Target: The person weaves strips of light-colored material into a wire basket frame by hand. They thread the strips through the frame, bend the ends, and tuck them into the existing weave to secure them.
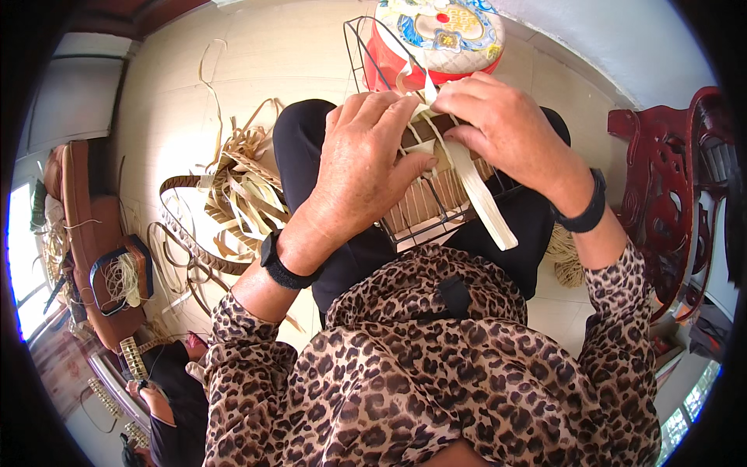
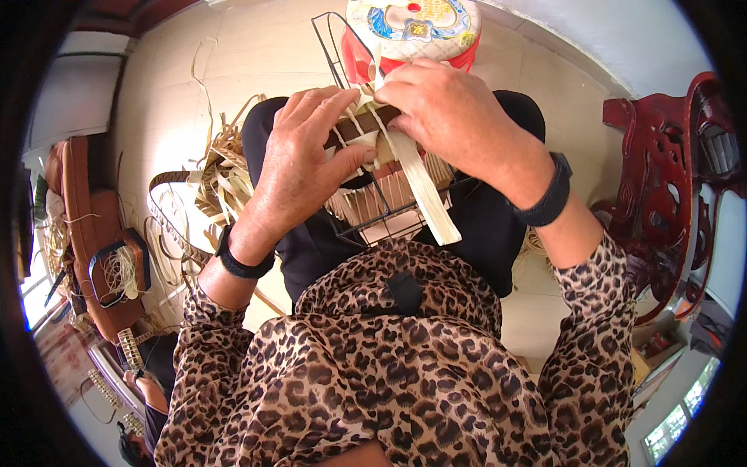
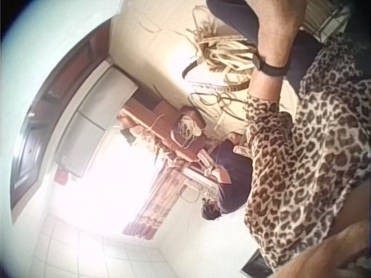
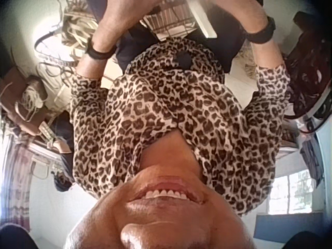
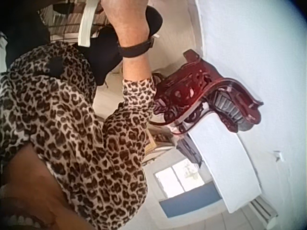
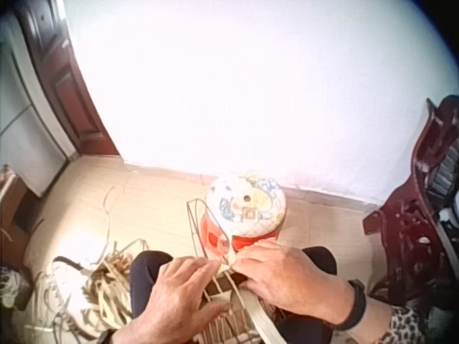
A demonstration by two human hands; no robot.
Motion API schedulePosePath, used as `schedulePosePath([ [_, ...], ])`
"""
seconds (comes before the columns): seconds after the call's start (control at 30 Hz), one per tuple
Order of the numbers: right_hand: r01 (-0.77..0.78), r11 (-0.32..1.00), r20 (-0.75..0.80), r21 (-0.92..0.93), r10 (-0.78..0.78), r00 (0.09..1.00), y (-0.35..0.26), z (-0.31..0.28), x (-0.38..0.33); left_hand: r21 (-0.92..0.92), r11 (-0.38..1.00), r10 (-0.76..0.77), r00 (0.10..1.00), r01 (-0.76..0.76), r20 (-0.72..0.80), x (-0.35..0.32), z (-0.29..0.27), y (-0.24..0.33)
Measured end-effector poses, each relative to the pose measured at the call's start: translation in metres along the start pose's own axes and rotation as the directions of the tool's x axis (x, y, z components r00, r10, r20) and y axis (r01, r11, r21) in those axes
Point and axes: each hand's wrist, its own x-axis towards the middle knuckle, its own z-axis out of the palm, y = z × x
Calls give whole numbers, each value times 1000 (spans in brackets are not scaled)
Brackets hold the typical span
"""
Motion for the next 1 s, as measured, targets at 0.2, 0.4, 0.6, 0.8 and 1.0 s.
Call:
schedulePosePath([
  [0.2, -14, 999, -3, 41, 14, 1000, -5, 4, -2, 5, 1000, 27, 999, -26, -47, -2, 1, 2],
  [0.4, -77, 984, 48, 158, 70, 996, -19, -19, -26, 1, 1000, -1, 997, 1, -81, -8, 1, 6],
  [0.6, -159, 971, 57, 180, 151, 987, -26, -37, -37, -41, 997, -70, 994, 67, -89, -9, 3, 10],
  [0.8, 197, 980, 18, -9, -197, 980, 11, -17, 13, -94, 986, -145, 985, 136, -92, -5, 9, 17],
  [1.0, 246, 963, 200, -106, -222, 954, 10, 9, 39, -95, 983, -165, 979, 154, -118, -6, 8, 19],
])
